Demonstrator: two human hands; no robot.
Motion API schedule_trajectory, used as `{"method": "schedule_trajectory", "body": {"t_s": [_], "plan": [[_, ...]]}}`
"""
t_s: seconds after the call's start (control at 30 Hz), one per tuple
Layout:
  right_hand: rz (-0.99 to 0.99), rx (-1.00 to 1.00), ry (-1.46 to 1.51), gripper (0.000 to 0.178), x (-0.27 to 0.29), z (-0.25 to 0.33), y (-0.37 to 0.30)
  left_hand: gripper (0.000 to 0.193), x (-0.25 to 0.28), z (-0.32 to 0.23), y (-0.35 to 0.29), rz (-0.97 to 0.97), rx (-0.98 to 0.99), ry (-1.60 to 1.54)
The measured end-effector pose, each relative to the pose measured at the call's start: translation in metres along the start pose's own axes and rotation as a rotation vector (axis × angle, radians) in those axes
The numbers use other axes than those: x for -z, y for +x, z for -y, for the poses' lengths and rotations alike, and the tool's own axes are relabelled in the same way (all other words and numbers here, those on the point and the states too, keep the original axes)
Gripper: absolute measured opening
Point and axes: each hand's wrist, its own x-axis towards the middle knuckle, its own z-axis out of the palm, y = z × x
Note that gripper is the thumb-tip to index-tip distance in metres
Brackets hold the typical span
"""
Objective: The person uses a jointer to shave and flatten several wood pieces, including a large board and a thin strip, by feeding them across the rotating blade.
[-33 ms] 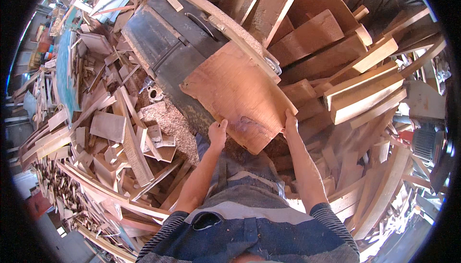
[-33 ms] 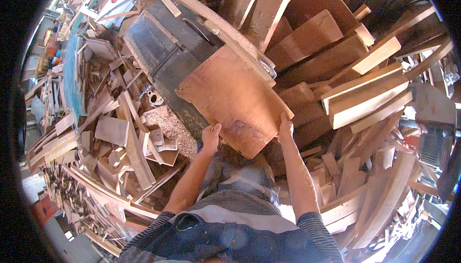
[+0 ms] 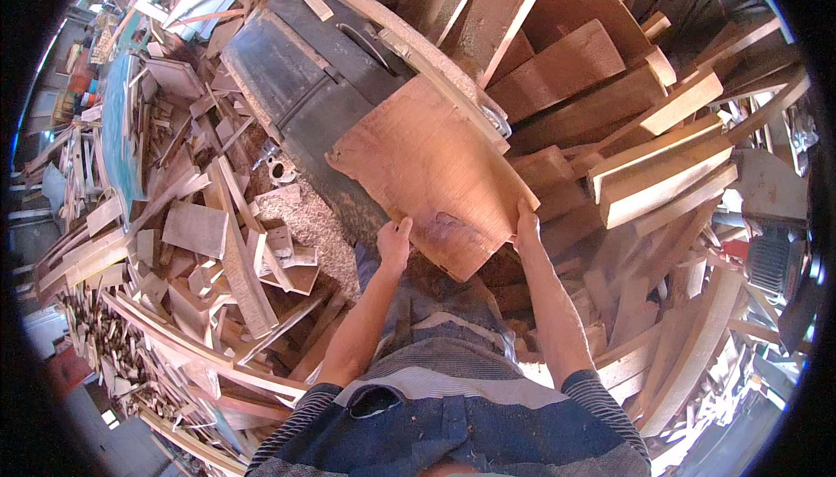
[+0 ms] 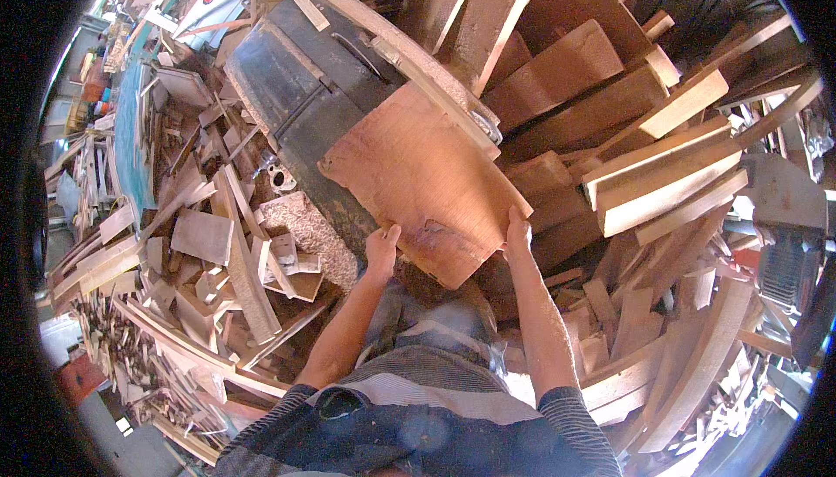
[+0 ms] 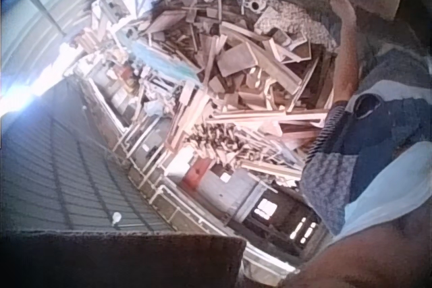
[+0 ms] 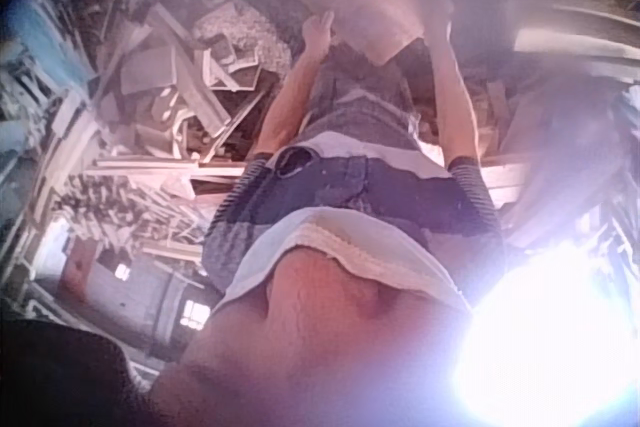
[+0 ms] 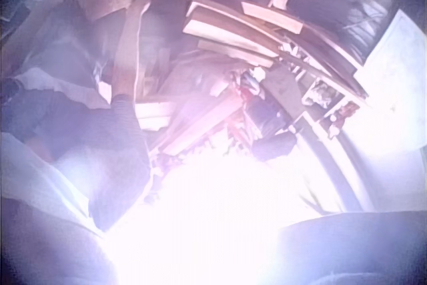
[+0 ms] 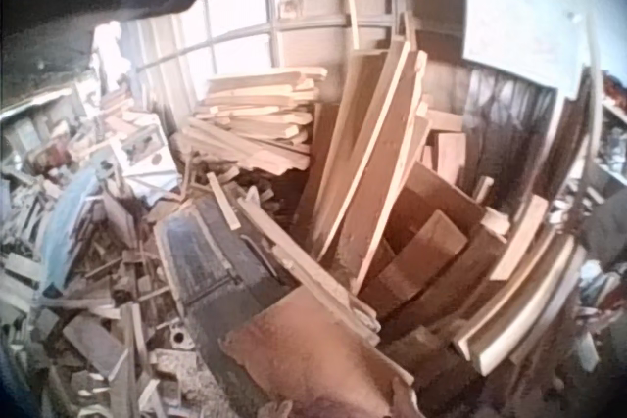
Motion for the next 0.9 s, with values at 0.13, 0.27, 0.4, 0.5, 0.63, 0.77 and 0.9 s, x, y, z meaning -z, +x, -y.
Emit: {"method": "schedule_trajectory", "body": {"t_s": [0.13, 0.27, 0.4, 0.5, 0.63, 0.77, 0.9], "plan": [[0.091, -0.017, -0.071, 0.066, -0.021, 0.009, 0.001, 0.041, 0.013, 0.019, 0.031, -0.074, -0.075, 0.093], [0.136, -0.012, -0.143, 0.071, -0.041, 0.022, -0.006, 0.04, 0.019, 0.008, 0.047, -0.081, -0.021, 0.092], [0.184, 0.024, -0.31, 0.068, -0.039, 0.032, -0.003, 0.037, 0.019, -0.001, 0.059, -0.139, -0.03, 0.101], [0.192, 0.039, -0.499, 0.058, -0.023, 0.032, -0.008, 0.037, 0.021, -0.002, 0.058, -0.143, 0.016, 0.146], [0.15, 0.228, -0.661, 0.053, -0.022, 0.026, -0.016, 0.038, 0.026, 0.0, 0.061, -0.163, 0.023, 0.113], [0.056, 0.506, -0.764, 0.054, -0.023, 0.022, -0.008, 0.039, 0.022, -0.017, 0.058, -0.13, -0.026, 0.048], [0.03, 0.451, -0.758, 0.05, -0.045, 0.028, -0.008, 0.038, 0.036, -0.024, 0.076, -0.135, 0.025, 0.15]]}}
